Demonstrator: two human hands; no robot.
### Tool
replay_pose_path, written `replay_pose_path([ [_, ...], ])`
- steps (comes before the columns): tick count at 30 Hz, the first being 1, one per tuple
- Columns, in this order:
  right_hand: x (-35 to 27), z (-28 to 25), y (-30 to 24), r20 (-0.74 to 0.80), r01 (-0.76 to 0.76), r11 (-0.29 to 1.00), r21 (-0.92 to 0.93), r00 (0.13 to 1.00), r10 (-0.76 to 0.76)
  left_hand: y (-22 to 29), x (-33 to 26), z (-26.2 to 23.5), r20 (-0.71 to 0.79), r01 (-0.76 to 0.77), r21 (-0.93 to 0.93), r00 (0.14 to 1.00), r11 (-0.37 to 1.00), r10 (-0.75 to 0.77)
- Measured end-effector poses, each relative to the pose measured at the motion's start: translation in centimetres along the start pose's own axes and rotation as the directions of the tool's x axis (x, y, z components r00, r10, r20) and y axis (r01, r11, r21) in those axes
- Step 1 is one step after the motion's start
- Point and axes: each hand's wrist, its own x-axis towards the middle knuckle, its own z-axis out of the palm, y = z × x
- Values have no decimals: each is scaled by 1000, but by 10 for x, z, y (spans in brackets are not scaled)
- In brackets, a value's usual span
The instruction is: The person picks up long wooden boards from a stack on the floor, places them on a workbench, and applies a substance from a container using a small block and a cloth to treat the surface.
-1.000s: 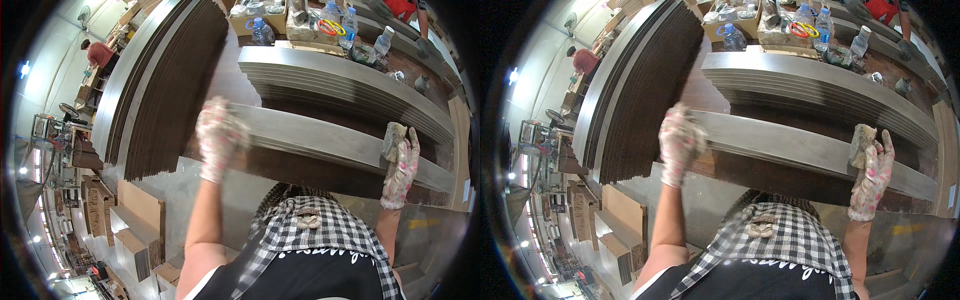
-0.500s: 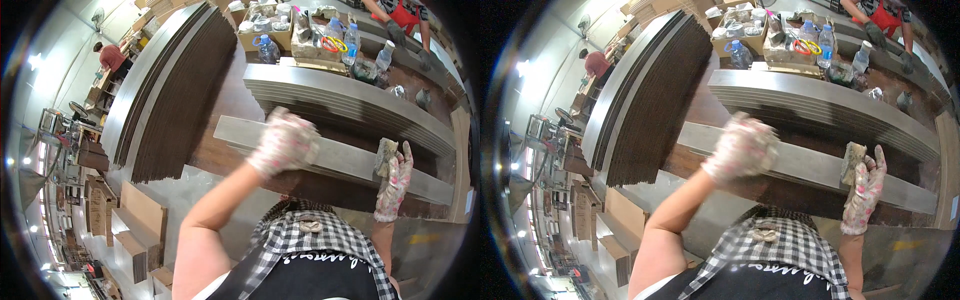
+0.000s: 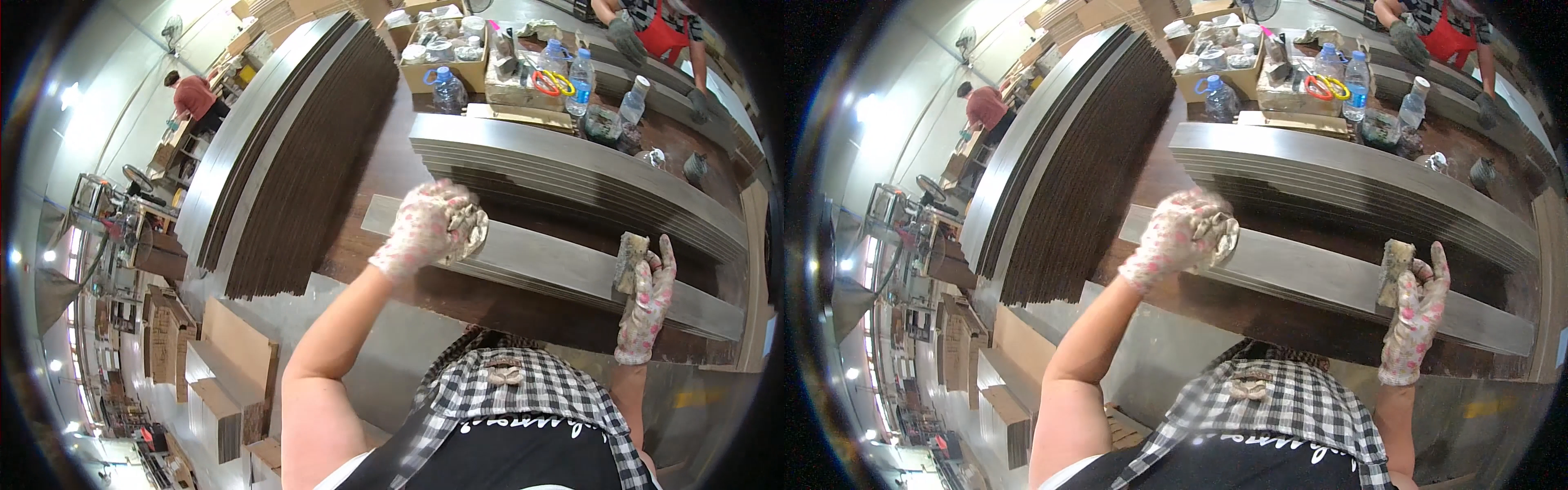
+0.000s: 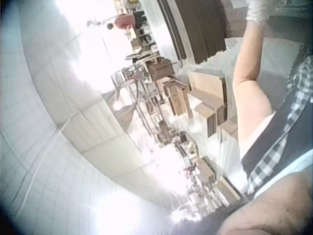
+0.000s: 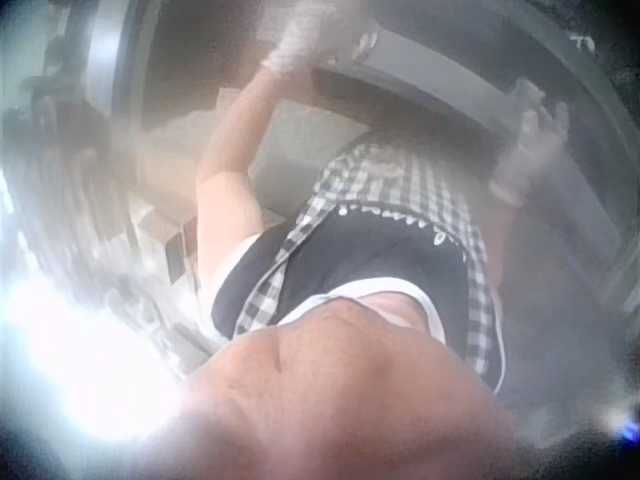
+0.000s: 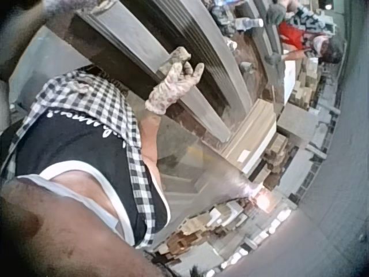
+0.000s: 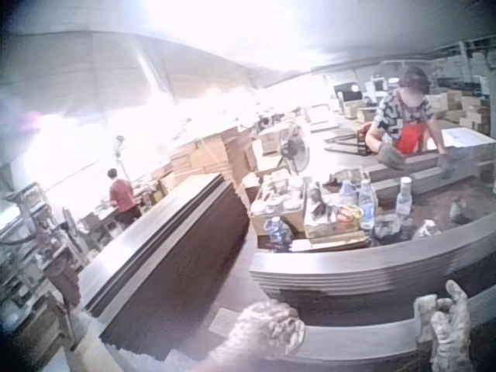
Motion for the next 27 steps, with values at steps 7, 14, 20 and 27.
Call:
replay_pose_path([
  [7, 3, -10, 6, 10, 66, 997, -48, 998, -66, -130, -56, -104, 218, 946, -237, 274, 222, -937],
  [14, 1, -2, 2, 58, 5, 998, 60, 998, -9, -12, -15, -48, -183, 412, 97, 902, 906, -390],
  [20, -1, 1, -1, 68, -17, 993, 118, 998, 9, 146, 34, 80, -38, 35, -28, 999, 999, -36],
  [27, 2, -18, 13, 102, 8, 997, 74, 995, -15, 82, 16, 38, 215, 232, 6, 950, 973, -228],
])
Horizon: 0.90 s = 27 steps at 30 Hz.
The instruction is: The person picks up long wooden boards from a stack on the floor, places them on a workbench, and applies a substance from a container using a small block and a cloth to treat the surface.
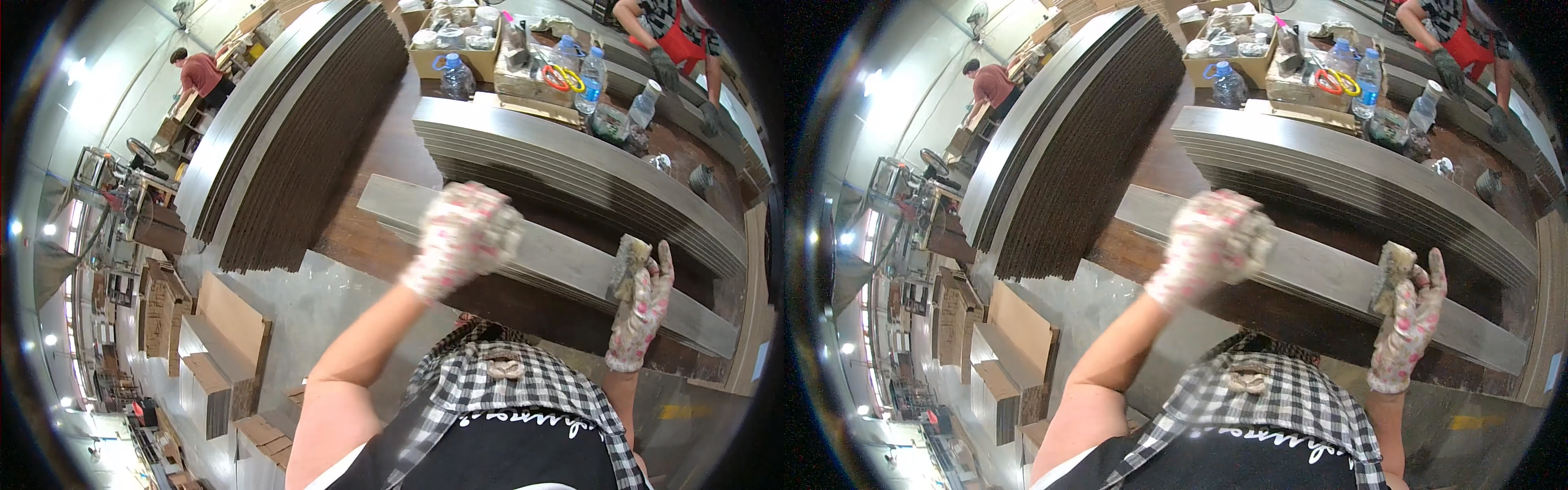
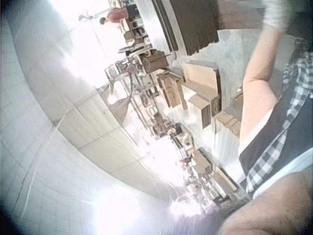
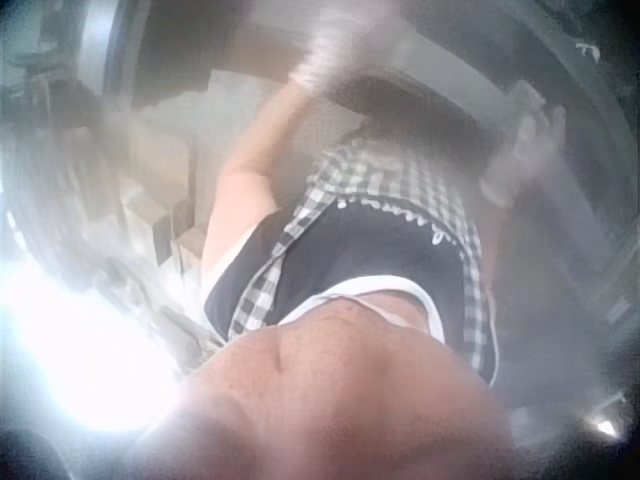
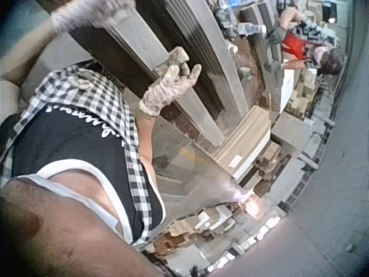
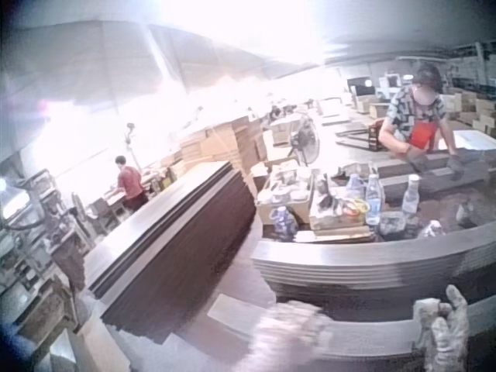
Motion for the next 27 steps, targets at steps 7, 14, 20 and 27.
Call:
replay_pose_path([
  [7, 1, 5, -6, 15, 28, 992, -123, 1000, -26, -253, -106, -93, -272, 677, -71, 694, 733, -667],
  [14, -8, 131, -42, 482, 389, 799, -458, 864, -144, -232, -171, -42, -266, 492, -679, 527, 545, -807],
  [20, -22, 271, -7, 851, 863, 419, -283, 428, -306, -210, -215, 21, -183, 539, -630, 597, 560, -781],
  [27, -48, 328, 16, 934, 895, 354, -272, 334, -125, -188, -228, 33, -27, 529, -765, 543, 367, -839],
])
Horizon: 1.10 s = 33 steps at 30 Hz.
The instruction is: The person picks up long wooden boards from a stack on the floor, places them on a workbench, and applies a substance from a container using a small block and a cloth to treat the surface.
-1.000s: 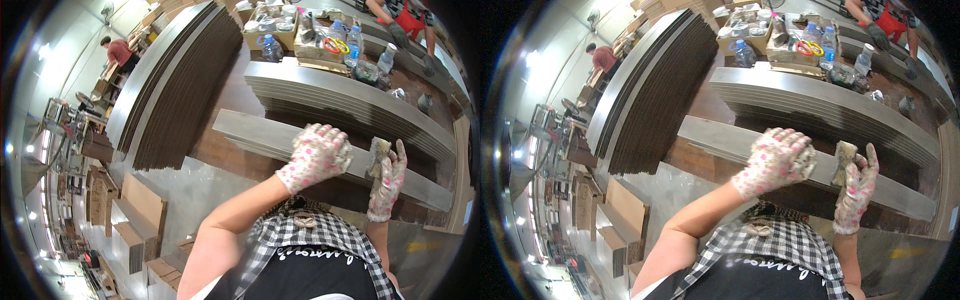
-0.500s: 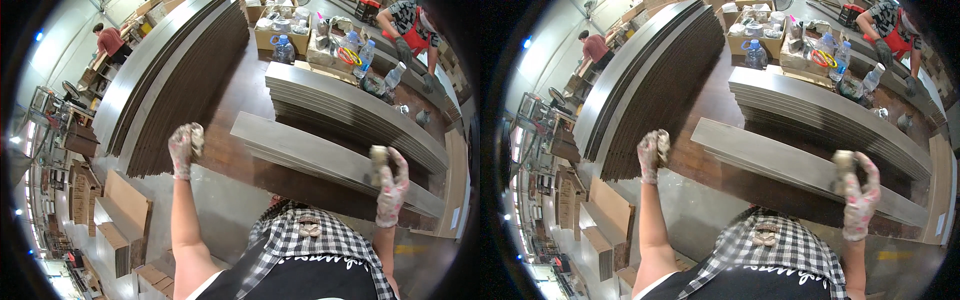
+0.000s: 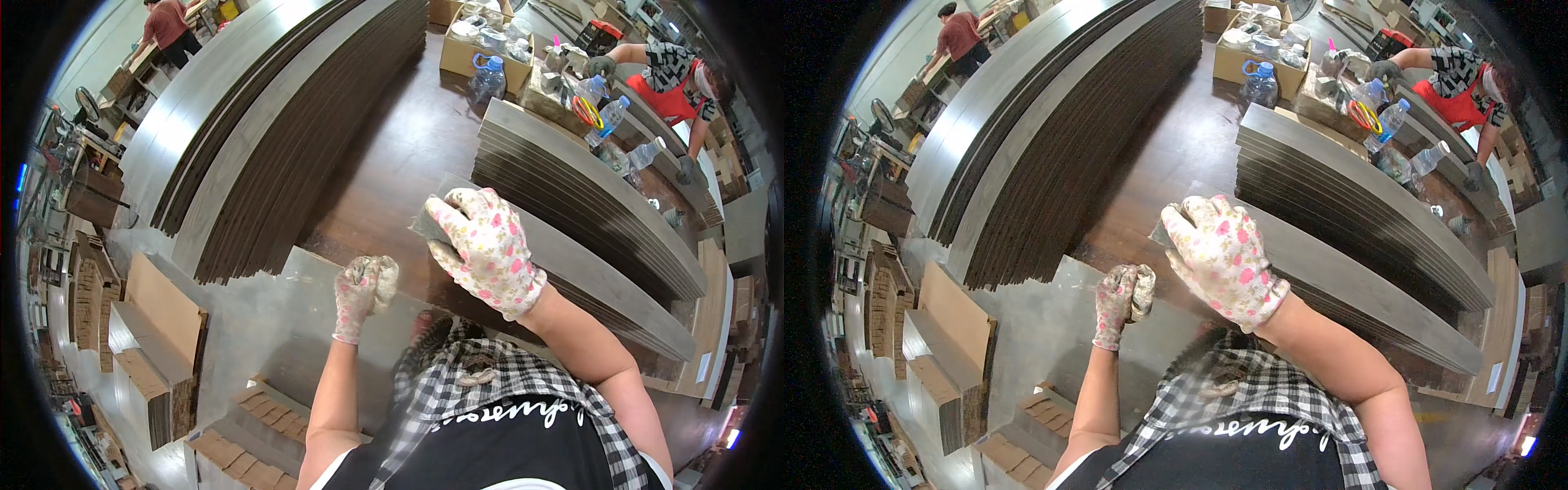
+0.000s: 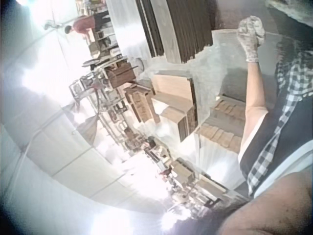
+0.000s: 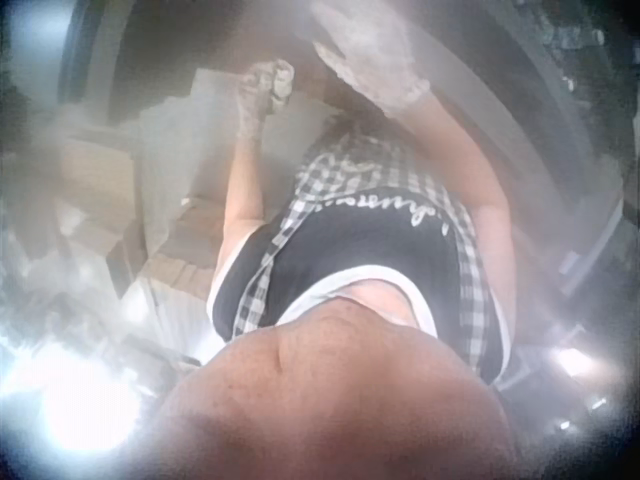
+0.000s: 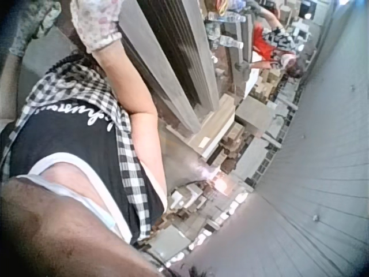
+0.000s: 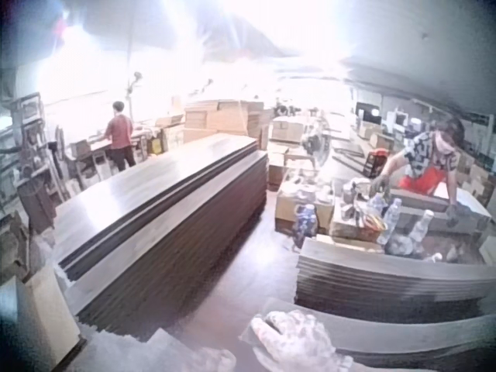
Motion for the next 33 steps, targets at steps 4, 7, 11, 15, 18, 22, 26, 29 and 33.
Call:
replay_pose_path([
  [4, -2, 8, -11, 78, -19, 999, 31, 997, 17, 0, -3, -3, 48, -99, 73, 994, 992, 96],
  [7, 2, 11, -11, 40, -20, 1000, -15, 999, 21, -5, -5, -3, 119, -193, 171, 978, 966, 174],
  [11, -12, 1, -17, 150, -43, 991, 125, 988, 24, 15, -2, -2, 109, -159, 164, 984, 973, 142],
  [15, -47, -32, 8, -121, -190, 921, 341, 962, 244, 63, 12, -17, -141, -160, -36, 978, 986, 154],
  [18, -81, -51, 34, -276, -354, 760, 545, 781, 561, 148, 25, -6, -100, -585, 129, 796, 801, 597],
  [22, -116, -46, 47, -252, -306, 483, 820, 565, 785, 211, 35, 57, 118, -914, 135, 398, 383, 910],
  [26, -137, -37, 55, -198, -323, 374, 870, 464, 863, 199, 53, 98, 443, -932, 318, 310, 176, 841],
  [29, -136, -48, 58, -161, -354, 346, 869, 458, 874, 188, 96, 58, 411, -855, 400, 489, 330, 769],
  [33, -140, -34, 62, -133, -71, 187, 980, 468, 874, 169, 139, -19, 176, -585, 258, 811, 769, 558],
])
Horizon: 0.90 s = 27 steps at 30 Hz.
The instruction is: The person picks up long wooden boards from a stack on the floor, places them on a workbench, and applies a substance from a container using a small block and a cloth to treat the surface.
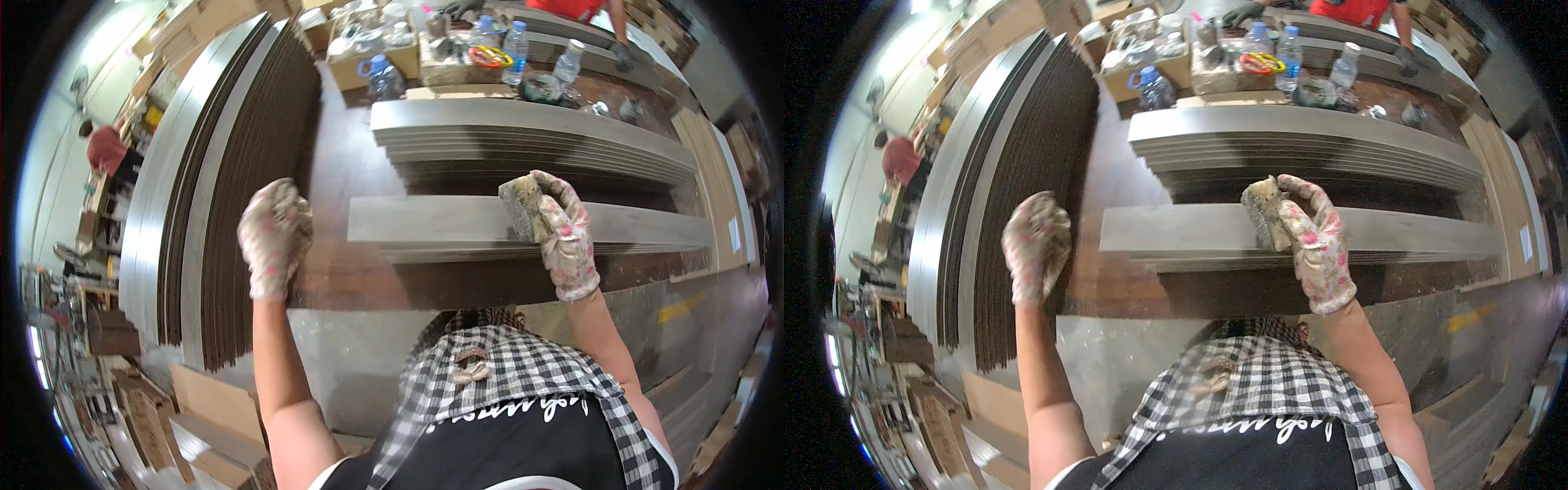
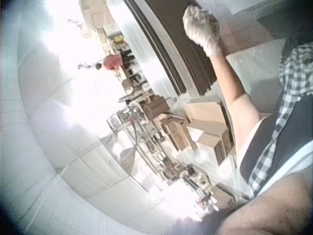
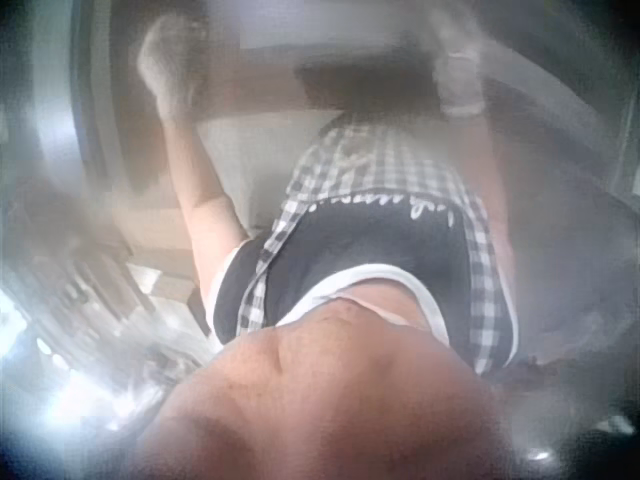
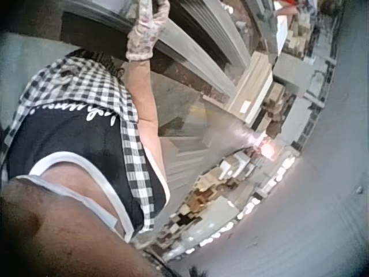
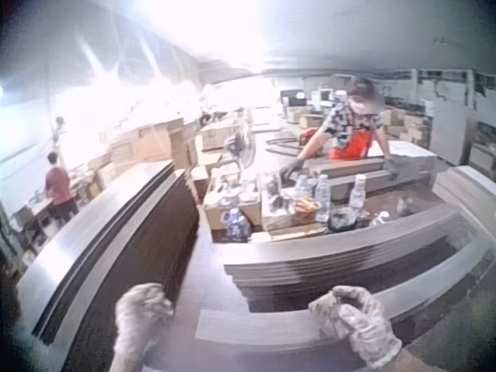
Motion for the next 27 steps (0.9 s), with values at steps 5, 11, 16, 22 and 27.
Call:
replay_pose_path([
  [5, 0, -31, -25, -146, 149, 950, 276, 983, -112, 122, -14, 65, 112, -518, 284, 854, 807, 508],
  [11, -14, -55, -56, -332, 348, 937, -2, 884, -329, 215, -81, 199, 622, -588, 119, 672, 800, 402],
  [16, -10, -39, -62, -415, 327, 866, -377, 777, -474, 218, -82, 216, 254, -143, -637, 889, 758, 381],
  [22, 7, -3, -29, 324, 469, 107, -877, 740, -589, 206, -70, 189, -38, 17, -790, 996, 613, -77],
  [27, 21, -36, -6, 308, 226, -252, -941, 879, -363, 158, -66, 189, 275, -44, -156, 957, 987, 87],
])
